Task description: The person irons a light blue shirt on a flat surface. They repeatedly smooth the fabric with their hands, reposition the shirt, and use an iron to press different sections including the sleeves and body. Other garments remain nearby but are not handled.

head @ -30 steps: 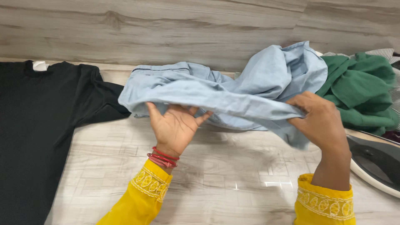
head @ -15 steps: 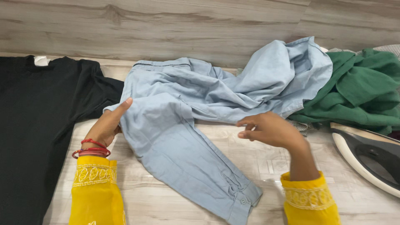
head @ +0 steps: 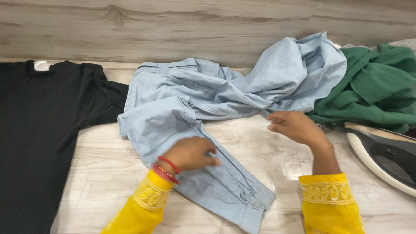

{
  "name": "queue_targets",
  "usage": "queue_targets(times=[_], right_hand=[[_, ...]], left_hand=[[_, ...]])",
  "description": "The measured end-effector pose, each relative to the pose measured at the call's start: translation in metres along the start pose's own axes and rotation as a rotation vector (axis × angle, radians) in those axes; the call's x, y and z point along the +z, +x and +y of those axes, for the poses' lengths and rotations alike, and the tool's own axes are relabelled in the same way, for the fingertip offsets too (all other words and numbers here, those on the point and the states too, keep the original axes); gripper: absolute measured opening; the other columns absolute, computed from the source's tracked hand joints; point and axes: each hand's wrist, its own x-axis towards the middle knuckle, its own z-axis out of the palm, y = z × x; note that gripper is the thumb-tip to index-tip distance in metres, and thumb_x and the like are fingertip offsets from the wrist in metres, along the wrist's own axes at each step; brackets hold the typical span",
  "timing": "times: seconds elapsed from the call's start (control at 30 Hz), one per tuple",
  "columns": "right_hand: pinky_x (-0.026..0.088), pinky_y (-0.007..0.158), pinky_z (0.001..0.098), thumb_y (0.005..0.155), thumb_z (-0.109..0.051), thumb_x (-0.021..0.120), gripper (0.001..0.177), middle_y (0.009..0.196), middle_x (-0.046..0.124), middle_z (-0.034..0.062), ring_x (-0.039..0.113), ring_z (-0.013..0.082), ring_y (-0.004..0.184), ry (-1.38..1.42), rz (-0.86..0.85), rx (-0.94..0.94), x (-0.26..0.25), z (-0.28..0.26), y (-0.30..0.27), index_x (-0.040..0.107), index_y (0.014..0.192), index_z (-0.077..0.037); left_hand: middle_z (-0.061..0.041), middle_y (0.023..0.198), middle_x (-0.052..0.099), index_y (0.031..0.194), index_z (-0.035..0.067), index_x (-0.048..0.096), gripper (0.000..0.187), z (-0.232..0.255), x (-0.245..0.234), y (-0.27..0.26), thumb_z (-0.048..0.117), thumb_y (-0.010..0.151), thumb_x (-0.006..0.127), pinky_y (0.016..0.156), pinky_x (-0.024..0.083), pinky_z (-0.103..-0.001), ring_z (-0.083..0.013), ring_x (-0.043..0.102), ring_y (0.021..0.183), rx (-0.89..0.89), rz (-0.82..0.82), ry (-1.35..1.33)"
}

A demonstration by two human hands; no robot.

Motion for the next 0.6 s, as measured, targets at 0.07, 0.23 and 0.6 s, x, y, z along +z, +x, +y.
queue_targets(times=[0.07,0.23,0.6], right_hand=[[0.059,0.09,0.0373,0.084,-0.038,0.075,0.042,0.111,0.082,0.0108,0.078,0.028,0.1,-0.112,0.049,0.124,-0.029,0.018,-0.036,0.075,0.117,-0.012],[0.059,0.097,0.0433,0.081,-0.057,0.078,0.048,0.125,0.078,0.0071,0.074,0.0298,0.112,-0.542,-0.015,0.724,-0.079,0.075,-0.123,0.082,0.119,-0.029],[0.057,0.095,0.0465,0.071,-0.044,0.083,0.072,0.123,0.075,0.0142,0.073,0.035,0.112,-0.508,0.164,0.702,-0.044,0.191,-0.15,0.068,0.138,-0.023]], left_hand=[[-0.012,0.145,0.055,0.135,0.016,0.063,0.07,0.031,0.043,0.007,0.05,0.075,0.072,0.111,0.04,-0.047,-0.0314,0.047,0.139,0.181,0.092,0.161],[-0.02,0.163,0.024,0.152,0.009,0.04,0.089,0.074,0.105,0.038,0.063,0.085,0.061,0.117,0.003,-0.066,-0.04,0.011,0.152,0.251,0.195,0.196],[-0.013,0.13,0.061,0.117,0.008,0.07,0.045,0.101,0.109,0.053,0.046,0.095,0.06,0.105,0.036,-0.052,-0.0329,0.05,0.128,0.166,0.386,0.113]])
